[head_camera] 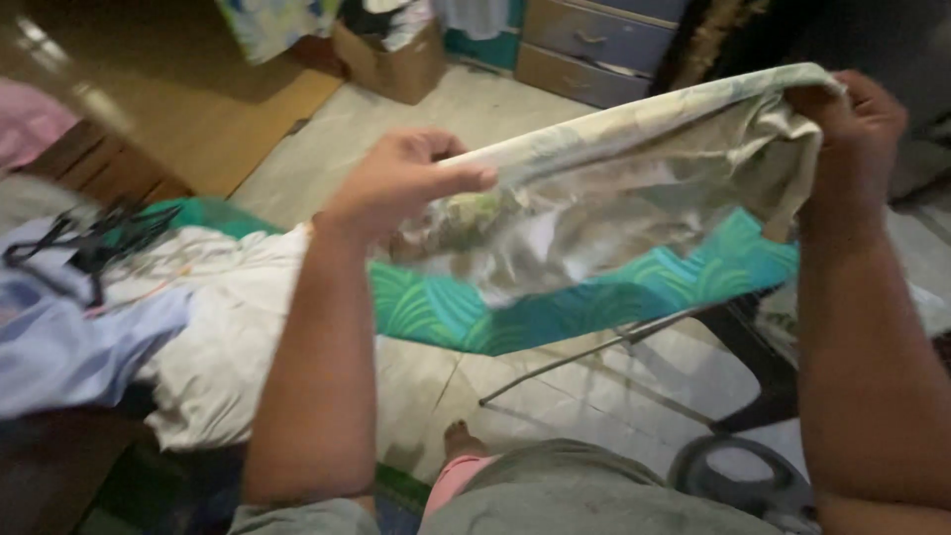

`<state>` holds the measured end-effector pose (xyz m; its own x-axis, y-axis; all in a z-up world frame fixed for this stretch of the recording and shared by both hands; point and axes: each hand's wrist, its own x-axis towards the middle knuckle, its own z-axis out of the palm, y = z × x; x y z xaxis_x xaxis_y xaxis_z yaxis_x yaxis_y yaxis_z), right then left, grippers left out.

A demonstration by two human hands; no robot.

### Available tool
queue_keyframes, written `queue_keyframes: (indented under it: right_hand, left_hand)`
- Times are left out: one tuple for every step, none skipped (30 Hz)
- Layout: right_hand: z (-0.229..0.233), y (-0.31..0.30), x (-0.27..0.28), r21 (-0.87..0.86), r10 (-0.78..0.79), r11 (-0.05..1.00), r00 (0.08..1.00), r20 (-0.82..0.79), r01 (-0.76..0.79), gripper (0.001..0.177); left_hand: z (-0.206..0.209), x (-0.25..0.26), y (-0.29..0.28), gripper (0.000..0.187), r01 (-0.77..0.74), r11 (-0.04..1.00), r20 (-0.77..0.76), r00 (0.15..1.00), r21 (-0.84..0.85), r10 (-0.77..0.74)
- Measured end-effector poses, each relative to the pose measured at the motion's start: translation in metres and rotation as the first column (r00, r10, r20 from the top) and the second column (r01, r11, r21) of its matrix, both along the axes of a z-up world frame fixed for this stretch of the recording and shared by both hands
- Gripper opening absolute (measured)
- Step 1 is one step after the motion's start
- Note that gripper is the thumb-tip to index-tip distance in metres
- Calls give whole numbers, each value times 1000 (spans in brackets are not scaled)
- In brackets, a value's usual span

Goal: The person removes a patterned shirt and a white t-shirt from hangers, then folds each garment neatly on an ironing board. The folded shirts are placed on a nearby chair.

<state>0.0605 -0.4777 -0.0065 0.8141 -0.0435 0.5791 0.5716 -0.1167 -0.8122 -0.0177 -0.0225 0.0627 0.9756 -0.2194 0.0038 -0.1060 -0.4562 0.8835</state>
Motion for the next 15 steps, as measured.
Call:
queue_keyframes:
  right_hand:
    - [14, -4, -6, 0, -18, 1000, 1000, 0, 18, 21]
    - [28, -6, -11, -63, -87, 995, 994, -68, 83, 12]
    - [40, -7, -15, -126, -152, 983, 980, -131, 135, 11]
    - [36, -13, -3, -124, -165, 981, 978, -131, 149, 11]
    - [31, -17, 9, -72, -171, 984, 967, -188, 160, 12]
    - [26, -20, 22, -19, -174, 984, 954, -244, 175, 14]
    - [13, -22, 41, -18, -183, 983, 952, -247, 185, 14]
    - [-1, -24, 61, -23, -215, 975, 919, -330, 220, 8]
    - [-17, -26, 79, -34, -246, 966, 876, -415, 255, 10]
    - [-27, -14, 87, -36, -257, 963, 869, -424, 267, 10]
    - [-36, -4, 97, 158, -42, 978, 875, -482, 134, 30]
    - [-44, 7, 107, 354, 176, 935, 849, -498, 13, 55]
    - [-53, 15, 102, 353, 170, 935, 846, -505, 23, 55]
    - [-61, 24, 96, 155, 45, 984, 734, -678, 84, 64]
    - [-69, 34, 92, -49, -98, 994, 591, -801, 98, 73]
  left_hand:
    - [4, 10, -2, 43, 18, 1000, 0, 1000, 0, -18]
    - [8, 20, -4, 39, 72, 997, 36, 997, 23, -73]
    - [12, 31, -4, 36, 121, 991, 72, 990, 49, -124]
    - [8, 51, -9, 36, 135, 989, 72, 988, 51, -139]
    - [4, 70, -12, 32, 41, 998, 103, 994, 40, -45]
    - [-1, 90, -14, 29, -53, 998, 132, 990, 25, 49]
    - [-13, 112, -22, 29, -42, 999, 130, 991, 27, 38]
    - [-25, 135, -29, 26, -174, 985, 194, 966, -5, 171]
    - [-42, 157, -36, 24, -298, 953, 245, 922, -45, 300]
    - [-72, 184, -42, 24, -287, 957, 236, 928, -42, 289]
    - [-103, 211, -49, 28, -382, 922, 328, 865, -58, 379]
    - [-134, 238, -55, 33, -471, 878, 414, 785, -83, 460]
    - [-153, 237, -69, 33, -466, 881, 406, 792, -80, 455]
    - [-172, 236, -81, 50, -494, 869, 531, 727, -37, 436]
    - [-189, 236, -92, 68, -525, 851, 648, 650, 4, 398]
